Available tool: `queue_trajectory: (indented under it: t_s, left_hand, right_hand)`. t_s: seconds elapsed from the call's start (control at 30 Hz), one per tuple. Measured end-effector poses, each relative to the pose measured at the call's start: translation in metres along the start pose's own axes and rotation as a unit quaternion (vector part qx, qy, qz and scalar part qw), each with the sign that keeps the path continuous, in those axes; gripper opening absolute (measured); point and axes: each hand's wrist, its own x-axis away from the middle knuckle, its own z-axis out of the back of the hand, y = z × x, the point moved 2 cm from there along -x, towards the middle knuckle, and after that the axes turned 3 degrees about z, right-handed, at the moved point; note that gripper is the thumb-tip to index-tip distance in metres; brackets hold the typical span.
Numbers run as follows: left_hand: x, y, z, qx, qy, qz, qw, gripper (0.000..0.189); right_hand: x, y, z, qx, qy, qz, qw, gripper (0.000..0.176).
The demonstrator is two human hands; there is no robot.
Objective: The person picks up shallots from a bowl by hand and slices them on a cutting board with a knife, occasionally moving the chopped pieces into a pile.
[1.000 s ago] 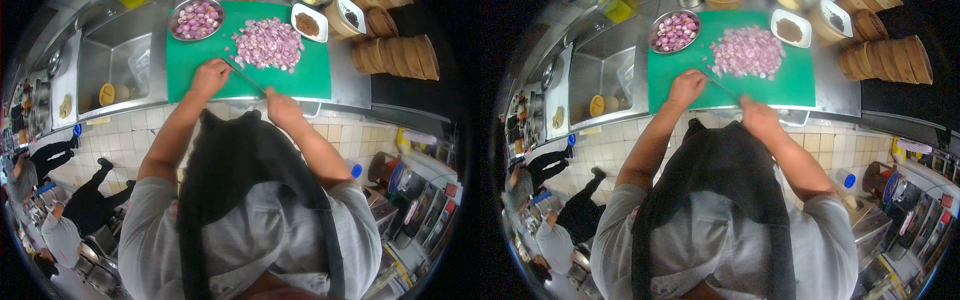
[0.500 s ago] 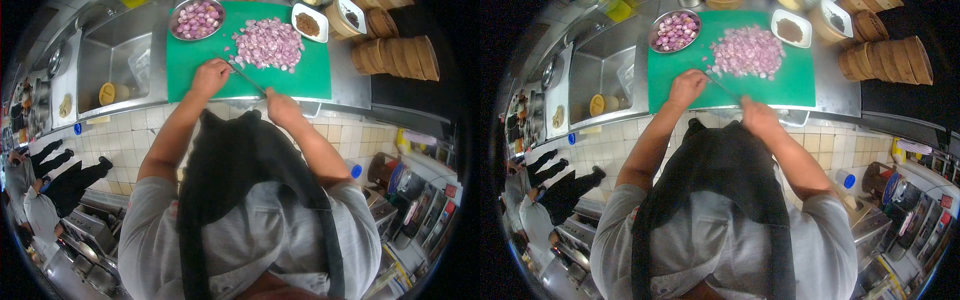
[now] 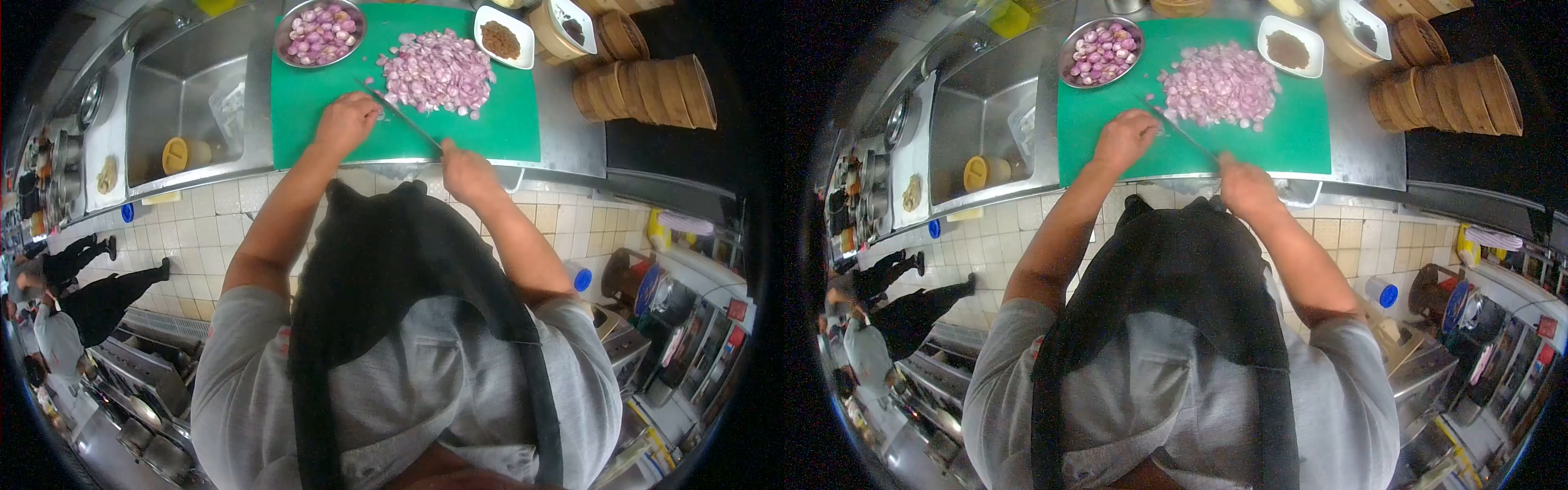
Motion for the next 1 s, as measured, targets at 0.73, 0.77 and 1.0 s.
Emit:
queue_trajectory:
  t_s: [0.73, 0.77, 1.0]
  left_hand:
    - [0.000, -0.003, -0.003, 0.004, 0.047, -0.035, 0.998, 0.002]
    - [0.001, -0.003, -0.002, 0.006, 0.050, -0.036, 0.998, 0.002]
    - [0.001, -0.001, -0.002, 0.012, 0.062, -0.035, 0.997, 0.003]
  right_hand:
    - [-0.002, -0.002, -0.016, -0.043, -0.010, 0.015, 0.999, 0.025]
    - [-0.003, -0.002, -0.016, -0.041, -0.004, 0.023, 0.999, 0.025]
    - [-0.001, -0.006, -0.012, -0.032, -0.012, 0.026, 0.999, 0.025]
